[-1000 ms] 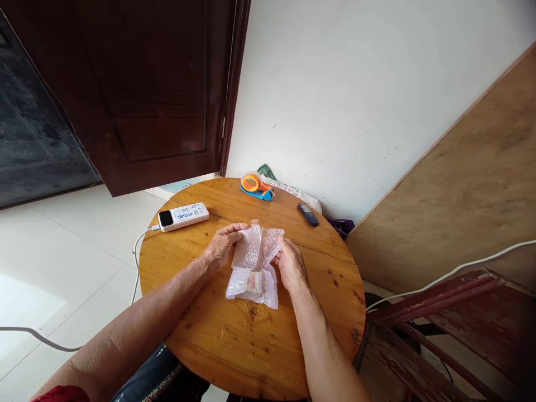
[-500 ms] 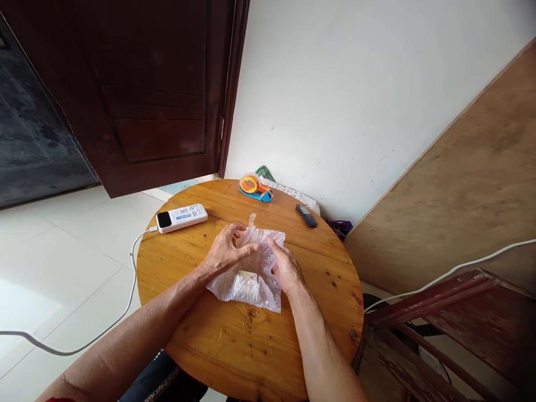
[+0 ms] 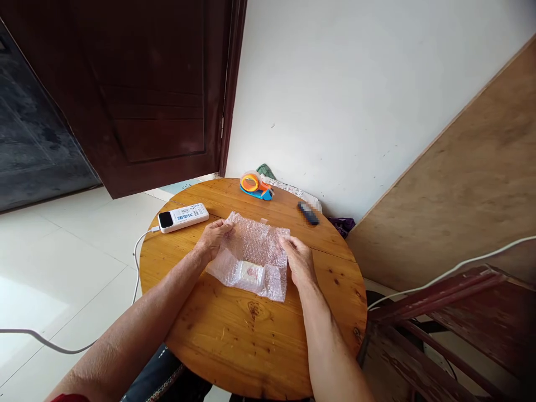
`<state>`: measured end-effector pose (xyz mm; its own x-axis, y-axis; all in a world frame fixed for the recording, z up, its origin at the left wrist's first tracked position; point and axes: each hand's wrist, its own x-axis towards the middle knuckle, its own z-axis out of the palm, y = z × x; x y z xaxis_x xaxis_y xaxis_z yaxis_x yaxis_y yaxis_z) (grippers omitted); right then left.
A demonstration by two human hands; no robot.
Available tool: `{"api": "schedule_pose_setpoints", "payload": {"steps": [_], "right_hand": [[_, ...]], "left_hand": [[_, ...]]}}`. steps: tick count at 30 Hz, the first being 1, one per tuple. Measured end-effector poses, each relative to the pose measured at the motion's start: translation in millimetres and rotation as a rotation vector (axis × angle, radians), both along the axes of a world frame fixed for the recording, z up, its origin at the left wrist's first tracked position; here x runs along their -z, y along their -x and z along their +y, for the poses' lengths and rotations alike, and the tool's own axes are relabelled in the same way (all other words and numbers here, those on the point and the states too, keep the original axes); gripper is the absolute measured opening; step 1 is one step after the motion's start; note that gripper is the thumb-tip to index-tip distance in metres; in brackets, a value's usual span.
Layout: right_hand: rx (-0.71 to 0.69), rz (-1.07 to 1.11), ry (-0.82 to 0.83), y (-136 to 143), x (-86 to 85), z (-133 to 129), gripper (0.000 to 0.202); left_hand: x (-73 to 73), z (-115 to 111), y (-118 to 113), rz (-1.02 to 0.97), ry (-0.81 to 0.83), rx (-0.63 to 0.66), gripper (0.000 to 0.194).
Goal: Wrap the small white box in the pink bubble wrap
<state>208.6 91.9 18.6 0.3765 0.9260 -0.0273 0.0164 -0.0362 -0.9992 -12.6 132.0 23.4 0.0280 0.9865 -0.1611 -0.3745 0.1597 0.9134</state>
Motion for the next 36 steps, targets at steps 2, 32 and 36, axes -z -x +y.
{"api": "schedule_pose_setpoints", "payload": {"steps": [2, 32, 36], "right_hand": [[-0.083, -0.076, 0.06, -6, -1.7, -3, 0.054], [-0.159, -0.812, 0.106, -7, 3.1, 1, 0.04], [-0.128, -0.86, 0.143, -5, -1.4, -1, 0.042]], "left_hand": [[1.9, 2, 1, 0.044, -0.01, -0.001, 0.042], [-51.6, -98, 10, 1.366, -0.908, 0.62, 0.005], [-38.8, -153, 17, 1.502, -0.886, 0.64, 0.012]]}}
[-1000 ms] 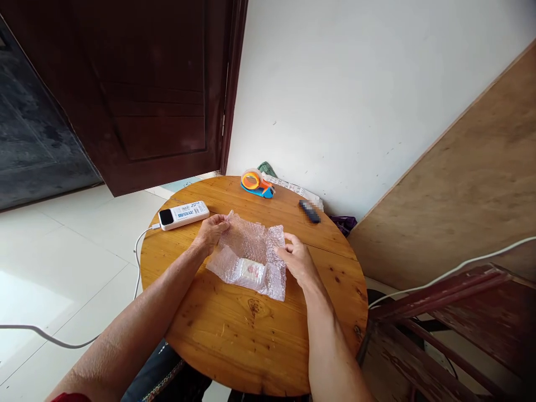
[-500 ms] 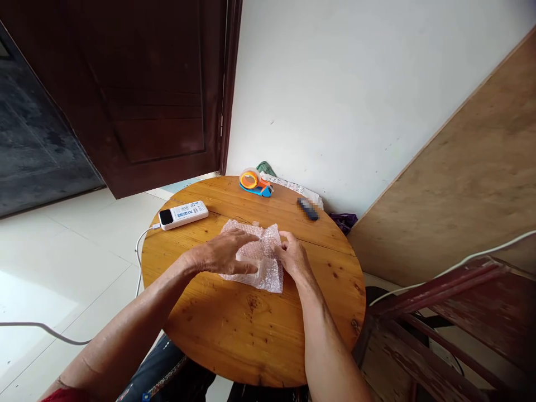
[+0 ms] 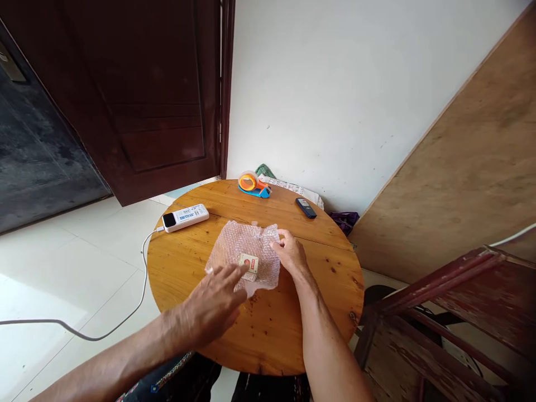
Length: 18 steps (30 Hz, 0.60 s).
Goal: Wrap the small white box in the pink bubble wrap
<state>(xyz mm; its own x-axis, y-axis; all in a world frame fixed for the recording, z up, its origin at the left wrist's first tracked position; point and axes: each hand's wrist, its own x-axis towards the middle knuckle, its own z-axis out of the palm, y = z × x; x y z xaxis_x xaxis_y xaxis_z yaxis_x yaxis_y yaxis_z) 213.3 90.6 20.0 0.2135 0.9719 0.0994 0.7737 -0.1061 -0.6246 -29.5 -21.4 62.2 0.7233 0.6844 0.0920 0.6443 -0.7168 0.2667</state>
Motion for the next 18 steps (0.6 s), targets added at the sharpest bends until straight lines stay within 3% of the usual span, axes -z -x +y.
{"api": "schedule_pose_setpoints", "payload": {"steps": [3, 5, 8, 11, 14, 18], "right_hand": [[0.042, -0.085, 0.049, 0, -4.9, -3, 0.044], [0.058, -0.154, 0.087, 1, -8.2, -5, 0.045], [0.063, -0.235, 0.11, 4, -12.8, -8, 0.043], [0.072, -0.298, 0.111, 8, -17.0, -12, 0.042], [0.102, -0.32, 0.106, 9, -19.2, -14, 0.046], [0.108, -0.303, 0.106, 6, -17.2, -12, 0.047]], "left_hand": [[9.5, -32, 6, 0.048, 0.133, 0.101, 0.019], [8.8, -39, 10, 0.035, 0.203, 0.115, 0.023], [0.0, -31, 12, -0.021, 0.286, 0.097, 0.013], [-6.1, -10, 11, -0.157, 0.341, -0.05, 0.02], [-0.9, 8, 4, -0.252, 0.222, -0.211, 0.026], [17.8, 14, -9, -0.22, 0.037, -0.15, 0.017]]}}
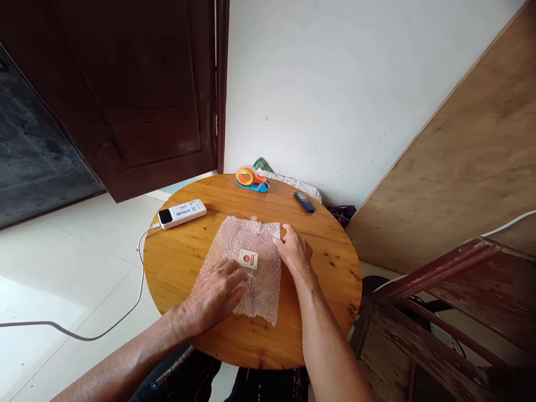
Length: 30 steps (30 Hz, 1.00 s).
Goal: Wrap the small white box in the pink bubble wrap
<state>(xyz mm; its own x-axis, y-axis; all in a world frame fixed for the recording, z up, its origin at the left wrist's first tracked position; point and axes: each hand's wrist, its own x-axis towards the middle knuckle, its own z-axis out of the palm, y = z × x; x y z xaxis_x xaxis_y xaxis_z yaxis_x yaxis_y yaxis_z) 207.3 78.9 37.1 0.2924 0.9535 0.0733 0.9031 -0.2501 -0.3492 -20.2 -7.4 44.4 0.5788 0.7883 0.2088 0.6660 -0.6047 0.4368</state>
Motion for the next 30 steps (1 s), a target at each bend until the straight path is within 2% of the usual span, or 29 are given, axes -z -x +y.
{"api": "schedule_pose_setpoints", "payload": {"steps": [3, 5, 7, 9, 11, 13, 15, 18, 21, 24, 27, 30], "right_hand": [[0.004, 0.079, -0.035, -4, -0.9, 2, 0.042], [-0.047, 0.209, -0.082, -4, -6.6, -1, 0.038], [-0.24, 0.406, -0.095, 1, -15.4, -7, 0.035], [-0.525, 0.546, -0.058, 10, -24.0, -16, 0.039], [-0.736, 0.522, -0.006, 21, -28.4, -27, 0.049], [-0.783, 0.402, 0.033, 31, -26.8, -36, 0.057], [-0.749, 0.329, 0.052, 38, -20.7, -42, 0.054], [-0.69, 0.33, 0.004, 39, -11.3, -47, 0.045], [-0.574, 0.334, -0.067, 30, -10.9, -53, 0.042], [-0.406, 0.319, -0.143, 8, -17.2, -62, 0.038], [-0.209, 0.203, -0.243, -29, -18.9, -68, 0.036], [-0.036, 0.037, -0.206, -62, -13.6, -68, 0.039]], "left_hand": [[11.1, -6, -10, 0.032, -0.001, 0.105, 0.016], [14.0, -9, -15, 0.073, 0.035, 0.152, 0.021], [13.5, -11, -17, 0.121, 0.069, 0.179, 0.029], [10.8, -11, -18, 0.161, 0.097, 0.197, 0.036], [8.0, -10, -19, 0.188, 0.124, 0.205, 0.042], [6.2, -10, -19, 0.198, 0.135, 0.198, 0.044], [5.8, -11, -20, 0.193, 0.127, 0.196, 0.045], [7.2, -13, -21, 0.196, 0.102, 0.212, 0.046], [9.9, -13, -20, 0.222, 0.088, 0.211, 0.045], [11.2, -10, -19, 0.233, 0.072, 0.21, 0.045], [9.3, -8, -20, 0.237, 0.068, 0.228, 0.043], [6.5, -8, -21, 0.241, 0.075, 0.226, 0.041]]}}
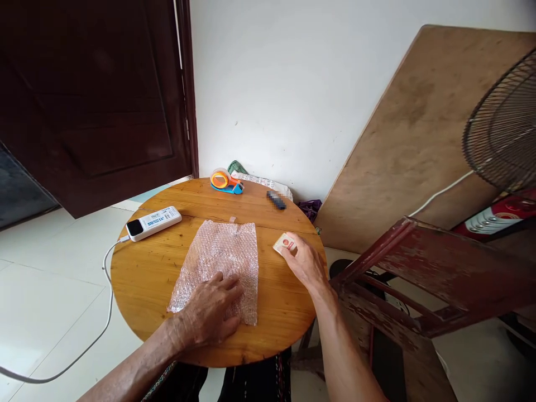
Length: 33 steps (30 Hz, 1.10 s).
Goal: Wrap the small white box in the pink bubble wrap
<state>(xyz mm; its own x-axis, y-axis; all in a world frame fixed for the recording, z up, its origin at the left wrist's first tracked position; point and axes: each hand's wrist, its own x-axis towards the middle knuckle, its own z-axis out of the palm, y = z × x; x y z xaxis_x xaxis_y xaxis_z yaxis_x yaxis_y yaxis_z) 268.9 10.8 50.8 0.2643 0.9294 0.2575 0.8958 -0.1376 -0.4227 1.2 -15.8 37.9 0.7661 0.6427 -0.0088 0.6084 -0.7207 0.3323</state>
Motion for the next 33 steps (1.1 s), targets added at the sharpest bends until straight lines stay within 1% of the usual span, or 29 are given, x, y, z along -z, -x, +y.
{"api": "schedule_pose_setpoints", "payload": {"steps": [2, 4, 5, 6, 7, 8, 9, 10, 12, 15, 17, 19, 21, 23, 27, 30, 33], "right_hand": [[0.067, -0.084, 0.007, -5, 2.4, -3, 0.041], [0.081, -0.148, -0.103, 8, 2.5, -11, 0.042], [0.046, -0.163, -0.189, 22, 2.6, -17, 0.043], [-0.04, -0.149, -0.253, 37, 3.4, -22, 0.039], [-0.164, -0.121, -0.273, 54, 5.2, -27, 0.035], [-0.318, -0.095, -0.234, 70, 8.4, -30, 0.032], [-0.442, -0.082, -0.161, 83, 12.7, -32, 0.031], [-0.503, -0.063, -0.099, 94, 17.7, -33, 0.032], [-0.497, -0.046, -0.013, 104, 28.3, -32, 0.034], [-0.471, -0.065, 0.039, 102, 39.0, -28, 0.036], [-0.484, -0.082, 0.036, 98, 41.8, -27, 0.037], [-0.484, -0.099, 0.017, 97, 42.9, -27, 0.036], [-0.472, -0.117, 0.0, 98, 43.8, -28, 0.036], [-0.471, -0.133, -0.002, 99, 44.4, -30, 0.039], [-0.504, -0.168, 0.042, 95, 39.7, -26, 0.039], [-0.499, -0.237, 0.081, 87, 30.4, -13, 0.036], [-0.456, -0.282, 0.117, 81, 21.0, 0, 0.03]], "left_hand": [[-0.1, -1, -1, -0.002, 0.0, -0.009, 0.04], [1.6, -1, -1, -0.003, -0.002, -0.016, 0.041], [2.8, -1, -1, -0.002, -0.004, -0.017, 0.042], [4.1, -1, -1, 0.003, -0.004, -0.015, 0.044], [5.2, -1, -1, 0.011, -0.001, -0.012, 0.047], [6.1, -2, -1, 0.021, 0.003, -0.011, 0.049], [6.7, -3, -1, 0.032, 0.008, -0.012, 0.05], [6.9, -4, -2, 0.04, 0.012, -0.016, 0.051], [5.9, -7, 0, 0.035, 0.014, -0.029, 0.053], [0.8, -6, 5, -0.024, 0.044, -0.003, 0.053], [-3.6, 1, 10, -0.09, 0.053, -0.007, 0.046], [-6.6, 14, 14, -0.136, -0.007, -0.074, 0.039], [-6.5, 29, 17, -0.118, -0.106, -0.109, 0.036], [-3.0, 44, 18, -0.061, -0.164, -0.087, 0.039], [9.7, 66, 21, 0.047, -0.166, -0.067, 0.056], [16.8, 76, 24, 0.038, -0.166, -0.046, 0.063], [19.0, 79, 25, 0.021, -0.174, -0.062, 0.064]]}}
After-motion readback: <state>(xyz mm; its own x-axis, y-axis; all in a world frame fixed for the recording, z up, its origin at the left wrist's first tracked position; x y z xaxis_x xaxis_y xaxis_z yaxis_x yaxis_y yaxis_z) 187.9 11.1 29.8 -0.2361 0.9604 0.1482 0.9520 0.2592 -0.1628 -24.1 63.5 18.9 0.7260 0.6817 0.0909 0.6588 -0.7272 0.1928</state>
